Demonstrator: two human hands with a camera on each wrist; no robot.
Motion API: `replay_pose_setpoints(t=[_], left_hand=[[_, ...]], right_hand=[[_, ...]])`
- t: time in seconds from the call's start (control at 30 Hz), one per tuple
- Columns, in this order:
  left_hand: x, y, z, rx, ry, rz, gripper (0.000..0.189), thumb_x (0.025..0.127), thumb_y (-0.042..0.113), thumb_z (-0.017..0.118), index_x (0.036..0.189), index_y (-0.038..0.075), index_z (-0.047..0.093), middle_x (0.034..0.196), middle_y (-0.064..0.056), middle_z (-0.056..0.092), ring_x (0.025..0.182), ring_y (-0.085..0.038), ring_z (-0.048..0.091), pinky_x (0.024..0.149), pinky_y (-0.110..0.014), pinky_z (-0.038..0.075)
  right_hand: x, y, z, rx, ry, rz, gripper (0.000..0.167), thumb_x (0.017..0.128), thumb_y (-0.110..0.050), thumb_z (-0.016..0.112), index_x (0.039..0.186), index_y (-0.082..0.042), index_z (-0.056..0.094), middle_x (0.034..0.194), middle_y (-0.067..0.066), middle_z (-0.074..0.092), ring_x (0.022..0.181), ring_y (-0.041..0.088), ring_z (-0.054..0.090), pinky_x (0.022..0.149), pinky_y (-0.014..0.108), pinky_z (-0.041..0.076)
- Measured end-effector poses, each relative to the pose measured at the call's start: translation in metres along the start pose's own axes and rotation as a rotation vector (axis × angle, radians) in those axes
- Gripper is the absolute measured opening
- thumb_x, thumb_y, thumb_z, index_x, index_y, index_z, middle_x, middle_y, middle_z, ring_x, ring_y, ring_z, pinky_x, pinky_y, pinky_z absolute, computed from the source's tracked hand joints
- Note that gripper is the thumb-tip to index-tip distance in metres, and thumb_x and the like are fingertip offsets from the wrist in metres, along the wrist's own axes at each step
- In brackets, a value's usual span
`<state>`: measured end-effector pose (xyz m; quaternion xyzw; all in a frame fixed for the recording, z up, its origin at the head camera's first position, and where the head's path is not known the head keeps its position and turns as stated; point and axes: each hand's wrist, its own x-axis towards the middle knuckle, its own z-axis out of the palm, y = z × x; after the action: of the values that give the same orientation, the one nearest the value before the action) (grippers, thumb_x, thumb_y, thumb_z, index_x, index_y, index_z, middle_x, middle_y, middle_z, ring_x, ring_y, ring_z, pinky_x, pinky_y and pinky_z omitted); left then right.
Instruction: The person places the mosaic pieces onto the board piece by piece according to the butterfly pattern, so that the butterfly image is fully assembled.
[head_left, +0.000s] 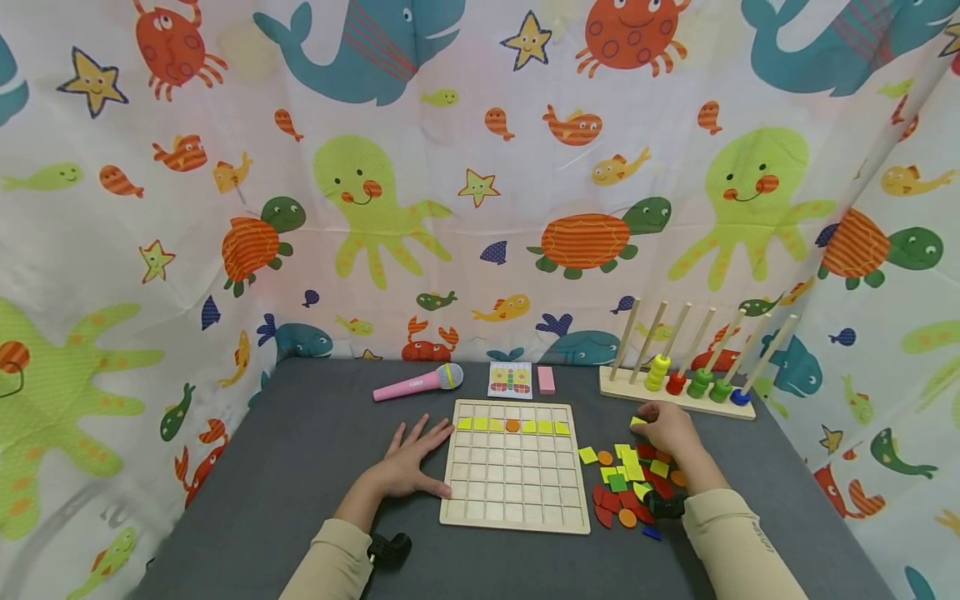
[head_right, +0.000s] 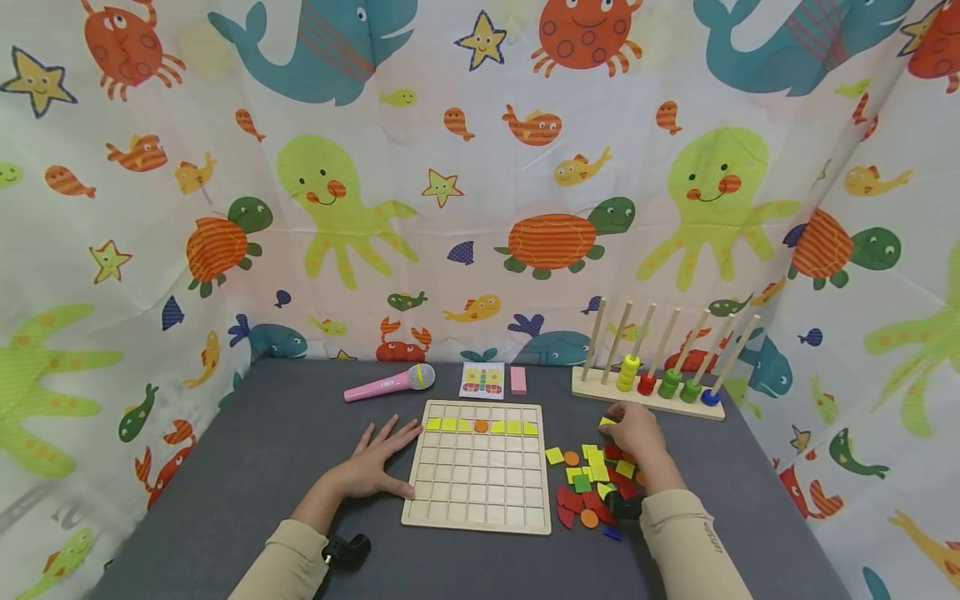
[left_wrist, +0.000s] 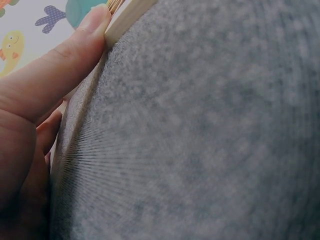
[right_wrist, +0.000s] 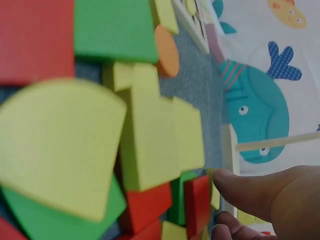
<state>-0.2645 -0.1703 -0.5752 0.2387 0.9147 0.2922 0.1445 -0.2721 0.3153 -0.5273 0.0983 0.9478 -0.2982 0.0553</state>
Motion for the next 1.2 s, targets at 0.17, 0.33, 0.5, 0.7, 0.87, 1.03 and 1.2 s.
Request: replay_pose_setpoints(t=[0.17, 0.33, 0.5, 0.7, 0.87, 1.03, 1.2], left_hand=[[0.0, 0.001, -0.001, -0.003, 0.003, 0.001, 0.117, 0.067, 0.069, 0.081, 0.162, 0.03, 0.025, 0.17, 0.006, 0.016, 0.158, -0.029, -0.008, 0.12, -0.059, -0.019], [-0.002, 0.004, -0.002, -0.009, 0.009, 0.021, 0.116, 0.068, 0.068, 0.081, 0.162, 0.026, 0.026, 0.17, 0.0, 0.018, 0.157, -0.034, -0.006, 0.119, -0.063, -0.017], [-0.004, 0.005, -0.002, -0.007, 0.01, 0.027, 0.116, 0.069, 0.068, 0.08, 0.162, 0.025, 0.025, 0.17, -0.001, 0.017, 0.157, -0.035, -0.006, 0.119, -0.062, -0.017], [-0.004, 0.005, -0.004, -0.003, 0.008, 0.028, 0.115, 0.07, 0.068, 0.08, 0.162, 0.025, 0.026, 0.17, -0.001, 0.017, 0.157, -0.035, -0.006, 0.119, -0.063, -0.017], [-0.003, 0.003, -0.003, 0.0, 0.003, 0.009, 0.116, 0.069, 0.067, 0.081, 0.162, 0.028, 0.025, 0.17, 0.004, 0.016, 0.158, -0.031, -0.007, 0.119, -0.062, -0.017], [0.0, -0.002, 0.0, 0.005, 0.003, 0.018, 0.117, 0.068, 0.069, 0.081, 0.162, 0.029, 0.024, 0.17, 0.003, 0.015, 0.158, -0.031, -0.008, 0.12, -0.061, -0.018], [0.003, -0.006, 0.002, 0.022, 0.001, 0.002, 0.119, 0.066, 0.074, 0.079, 0.162, 0.034, 0.022, 0.17, 0.011, 0.013, 0.158, -0.023, -0.011, 0.12, -0.058, -0.019]], right_hand=[[0.003, 0.006, -0.002, -0.017, -0.012, 0.043, 0.035, 0.093, -0.018, 0.074, 0.118, 0.005, 0.065, 0.116, 0.027, 0.064, 0.099, 0.038, 0.06, 0.083, 0.05, 0.052], [0.002, 0.003, -0.003, -0.003, 0.011, 0.02, 0.026, 0.091, -0.021, 0.076, 0.102, -0.001, 0.066, 0.099, 0.018, 0.065, 0.083, 0.029, 0.058, 0.069, 0.038, 0.048], [-0.003, -0.014, 0.002, 0.068, 0.031, -0.104, 0.022, 0.092, -0.023, 0.076, 0.094, -0.004, 0.065, 0.086, 0.01, 0.062, 0.073, 0.023, 0.053, 0.06, 0.032, 0.044], [-0.01, -0.042, 0.012, 0.133, 0.004, -0.135, 0.022, 0.092, -0.026, 0.076, 0.095, -0.006, 0.067, 0.088, 0.008, 0.063, 0.076, 0.022, 0.053, 0.061, 0.03, 0.045], [-0.013, -0.061, 0.024, 0.147, -0.019, -0.168, 0.021, 0.093, -0.027, 0.075, 0.097, -0.008, 0.071, 0.088, 0.007, 0.065, 0.075, 0.022, 0.054, 0.061, 0.03, 0.047], [-0.018, -0.082, 0.035, 0.164, -0.027, -0.208, 0.019, 0.094, -0.027, 0.074, 0.097, -0.009, 0.073, 0.087, 0.006, 0.065, 0.076, 0.021, 0.054, 0.062, 0.03, 0.046], [-0.025, -0.106, 0.047, 0.196, -0.054, -0.241, 0.015, 0.093, -0.024, 0.074, 0.096, -0.01, 0.074, 0.085, 0.004, 0.067, 0.077, 0.021, 0.054, 0.061, 0.03, 0.046]])
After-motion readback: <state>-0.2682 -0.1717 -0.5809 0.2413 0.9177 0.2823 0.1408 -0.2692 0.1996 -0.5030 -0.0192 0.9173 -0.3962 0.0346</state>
